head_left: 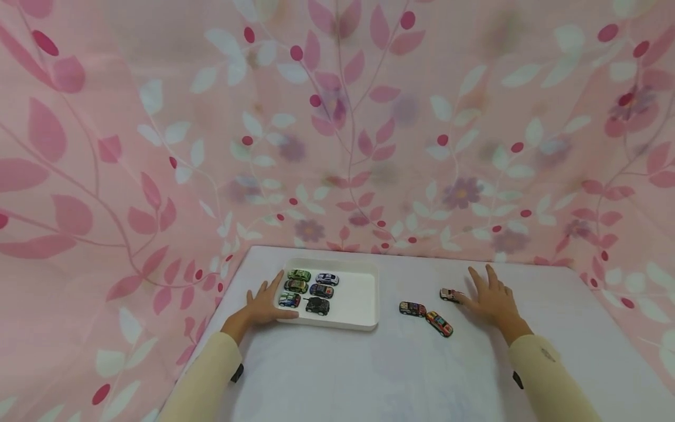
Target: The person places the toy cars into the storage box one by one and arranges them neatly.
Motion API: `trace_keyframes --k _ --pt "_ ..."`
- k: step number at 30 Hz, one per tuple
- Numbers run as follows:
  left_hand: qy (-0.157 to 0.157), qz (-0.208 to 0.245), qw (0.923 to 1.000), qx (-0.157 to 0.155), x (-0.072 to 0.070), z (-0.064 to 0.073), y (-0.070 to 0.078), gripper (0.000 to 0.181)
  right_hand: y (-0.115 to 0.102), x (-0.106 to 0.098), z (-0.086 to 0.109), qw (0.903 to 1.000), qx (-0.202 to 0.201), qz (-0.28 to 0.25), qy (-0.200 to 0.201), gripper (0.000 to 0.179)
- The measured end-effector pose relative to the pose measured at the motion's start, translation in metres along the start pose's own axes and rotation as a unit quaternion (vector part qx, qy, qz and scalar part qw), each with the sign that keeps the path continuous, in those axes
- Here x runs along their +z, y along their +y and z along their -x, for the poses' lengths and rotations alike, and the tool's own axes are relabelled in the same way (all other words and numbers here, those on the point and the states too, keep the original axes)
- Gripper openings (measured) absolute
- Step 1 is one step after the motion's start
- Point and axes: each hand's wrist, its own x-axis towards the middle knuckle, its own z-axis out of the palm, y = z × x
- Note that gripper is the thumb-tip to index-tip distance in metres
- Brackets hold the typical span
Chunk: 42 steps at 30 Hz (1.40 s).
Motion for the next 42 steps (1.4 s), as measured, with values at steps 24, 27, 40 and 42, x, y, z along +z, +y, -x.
trace_keyframes --k 24,27,40,42 --pt "-0.001 0.006 0.9999 -0.013 0.009 0.001 -0.003 0.132 -0.056 0.017 -0.007 0.9895 -0.051 -0.135 0.013 0.019" --pt "0.004 0.007 0.9999 -0.012 0.008 0.0 -0.003 0.131 -0.061 0.021 -0.01 0.9886 -0.053 -0.139 0.026 0.017" --pt "0.011 0.011 0.9999 -0.006 0.012 0.004 -0.001 0.133 -0.061 0.026 -0.02 0.9835 -0.015 -0.172 0.053 0.041" --pt "0.011 0.007 0.9999 -0.007 0.009 0.005 -0.001 0.133 -0.063 0.026 -0.024 0.9866 -0.013 -0.153 0.054 0.039"
